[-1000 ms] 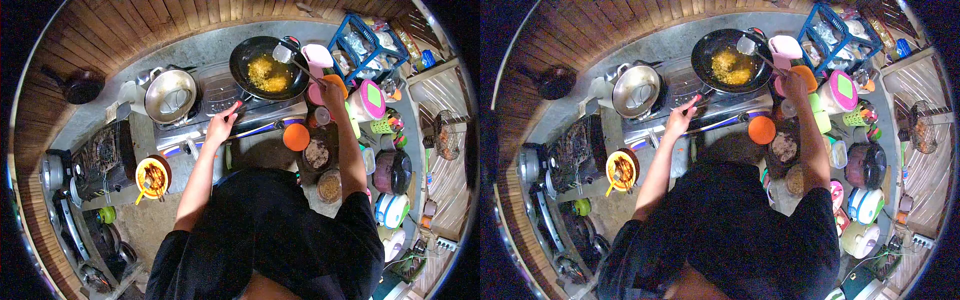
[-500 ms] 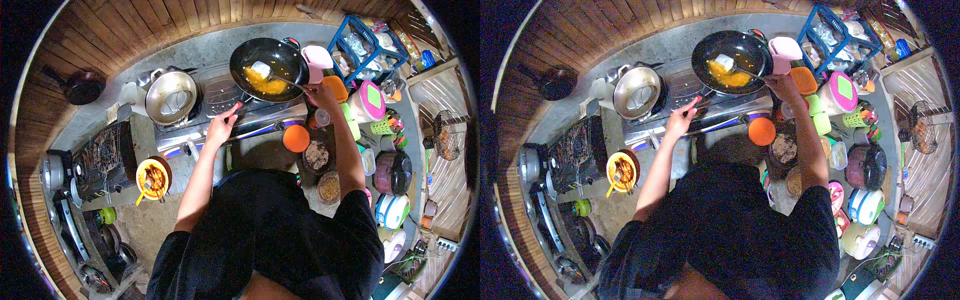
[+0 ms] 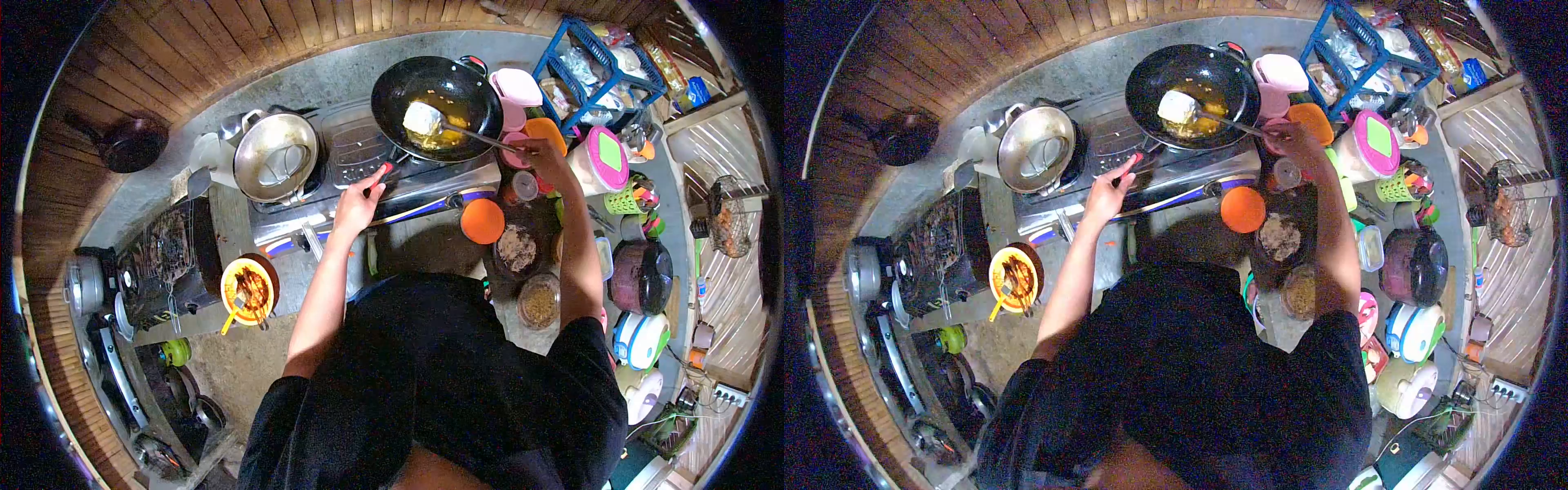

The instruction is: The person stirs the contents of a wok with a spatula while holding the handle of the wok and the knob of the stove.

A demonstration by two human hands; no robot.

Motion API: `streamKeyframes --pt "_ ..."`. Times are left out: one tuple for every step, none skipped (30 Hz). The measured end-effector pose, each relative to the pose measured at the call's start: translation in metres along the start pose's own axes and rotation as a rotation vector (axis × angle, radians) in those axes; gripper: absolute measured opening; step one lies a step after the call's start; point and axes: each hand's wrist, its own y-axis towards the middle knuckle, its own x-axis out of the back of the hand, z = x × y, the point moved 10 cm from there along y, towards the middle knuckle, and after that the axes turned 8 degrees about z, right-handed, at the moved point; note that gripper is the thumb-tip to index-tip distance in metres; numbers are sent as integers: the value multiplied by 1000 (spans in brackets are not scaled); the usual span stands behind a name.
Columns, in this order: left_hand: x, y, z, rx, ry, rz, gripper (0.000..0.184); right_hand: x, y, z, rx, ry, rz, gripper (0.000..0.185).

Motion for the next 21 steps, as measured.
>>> streamKeyframes --pt "-1 2 2 -20 -2 -9 40 4 -2 11 0 0 0 21" --pt "-1 3 4 -40 -4 -17 40 11 -6 20 -53 -169 -26 21" --pt "-1 3 4 -39 -4 -17 40 17 -8 25 -105 -339 -52 22" --pt "-1 2 3 -50 -20 -20 40 17 -8 22 -106 -339 -52 22" --pt "0 1 1 -62 -36 -23 40 25 -10 26 -41 -372 -130 22" --pt "0 1 0 -63 -35 -23 40 32 -12 32 24 -405 -209 23" --pt "1 0 -1 -69 -34 -29 40 33 -11 30 24 -405 -210 23" --pt "1 0 -3 -74 -32 -36 40 40 -12 32 21 -519 -294 24" --pt "0 1 0 -75 -33 -36 40 46 -16 40 19 -632 -379 25" --pt "0 3 0 -96 -37 -40 40 46 -16 43 20 -633 -379 25" --pt "0 3 1 -117 -41 -45 40 49 -16 38 -89 -675 -364 25" --pt "0 2 0 -117 -42 -47 40 51 -18 36 -198 -717 -347 26" --pt "1 1 -2 -118 -30 -54 40 52 -21 44 -196 -718 -347 26" --pt "2 0 -3 -119 -17 -61 40 50 -23 51 -187 -698 -317 25" --pt "3 0 -4 -119 -18 -61 40 48 -24 54 -178 -678 -286 25" --pt "3 0 -4 -112 -19 -57 40 50 -23 47 -178 -678 -286 25" --pt "3 0 -4 -105 -19 -54 40 48 -20 42 -61 -663 -264 25" --pt "3 -1 -5 -105 -19 -54 40 46 -18 45 57 -646 -242 27" --pt "3 -1 -4 -79 -12 -46 40 48 -16 38 56 -646 -242 27" --pt "2 0 -3 -54 -5 -38 40 44 -10 21 -8 -571 -121 27" --pt "2 0 -2 -55 -5 -37 40 35 -6 7 -71 -495 0 28"
